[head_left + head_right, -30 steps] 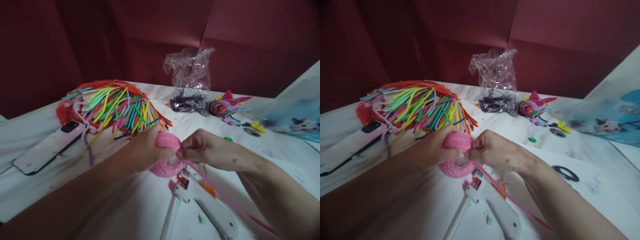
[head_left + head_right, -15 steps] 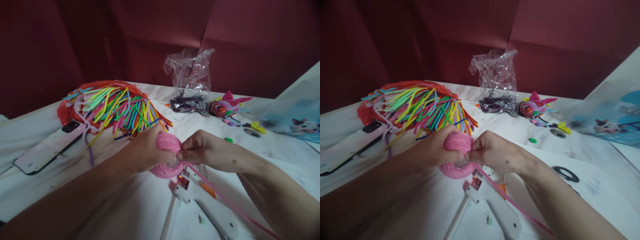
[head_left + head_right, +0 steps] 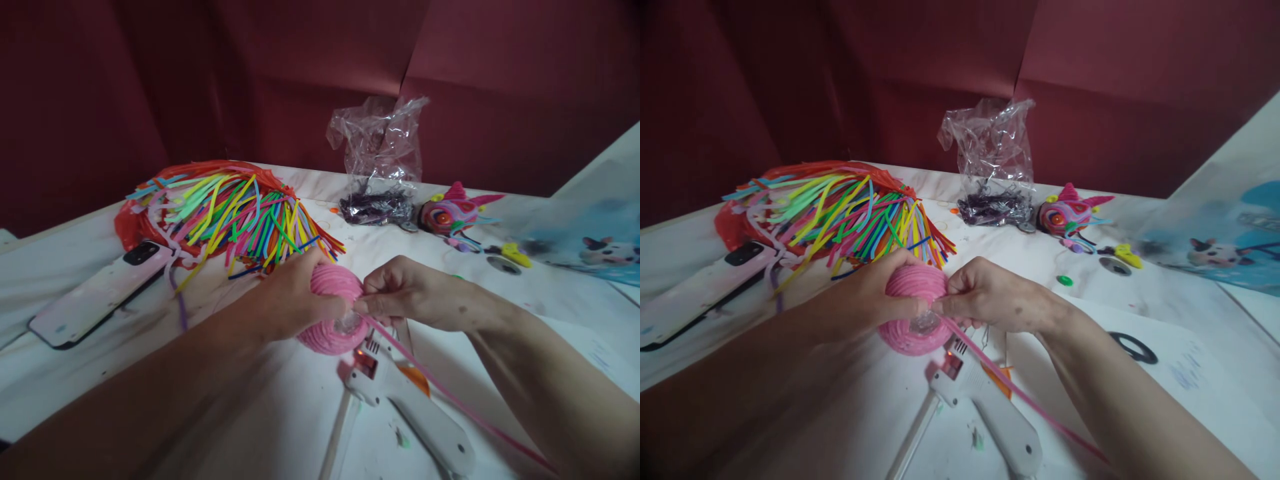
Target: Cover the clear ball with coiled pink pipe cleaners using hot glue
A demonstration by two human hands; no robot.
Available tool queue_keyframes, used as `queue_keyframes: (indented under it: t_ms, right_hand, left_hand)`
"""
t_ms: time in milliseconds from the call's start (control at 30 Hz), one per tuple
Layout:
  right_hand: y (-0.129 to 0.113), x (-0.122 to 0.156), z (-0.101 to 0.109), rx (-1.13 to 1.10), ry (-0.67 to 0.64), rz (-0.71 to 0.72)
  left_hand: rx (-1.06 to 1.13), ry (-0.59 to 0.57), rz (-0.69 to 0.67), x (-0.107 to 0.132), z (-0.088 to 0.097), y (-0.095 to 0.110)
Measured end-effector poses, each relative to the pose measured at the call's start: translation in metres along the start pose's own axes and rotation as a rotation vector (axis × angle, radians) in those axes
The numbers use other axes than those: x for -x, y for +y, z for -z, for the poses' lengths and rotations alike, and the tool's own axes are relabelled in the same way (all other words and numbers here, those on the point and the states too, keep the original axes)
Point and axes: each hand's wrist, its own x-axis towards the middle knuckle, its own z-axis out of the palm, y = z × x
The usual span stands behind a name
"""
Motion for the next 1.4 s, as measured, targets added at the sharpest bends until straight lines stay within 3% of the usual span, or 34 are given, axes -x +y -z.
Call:
queue_keyframes:
  t_ms: [1067, 1300, 1400]
  right_hand:
    - [0.005, -0.002, 0.001, 0.006, -0.006, -0.006]
    - [0.006, -0.002, 0.009, 0.067, 0.128, 0.014]
    - [0.004, 0.002, 0.014, 0.089, 0.121, 0.021]
  left_hand:
    - [0.047, 0.005, 0.011, 0.001, 0.001, 0.001]
    - [0.095, 0.054, 0.003, -0.005, -0.004, -0.008]
    - [0.140, 0.035, -0.038, -0.010, -0.008, -0.015]
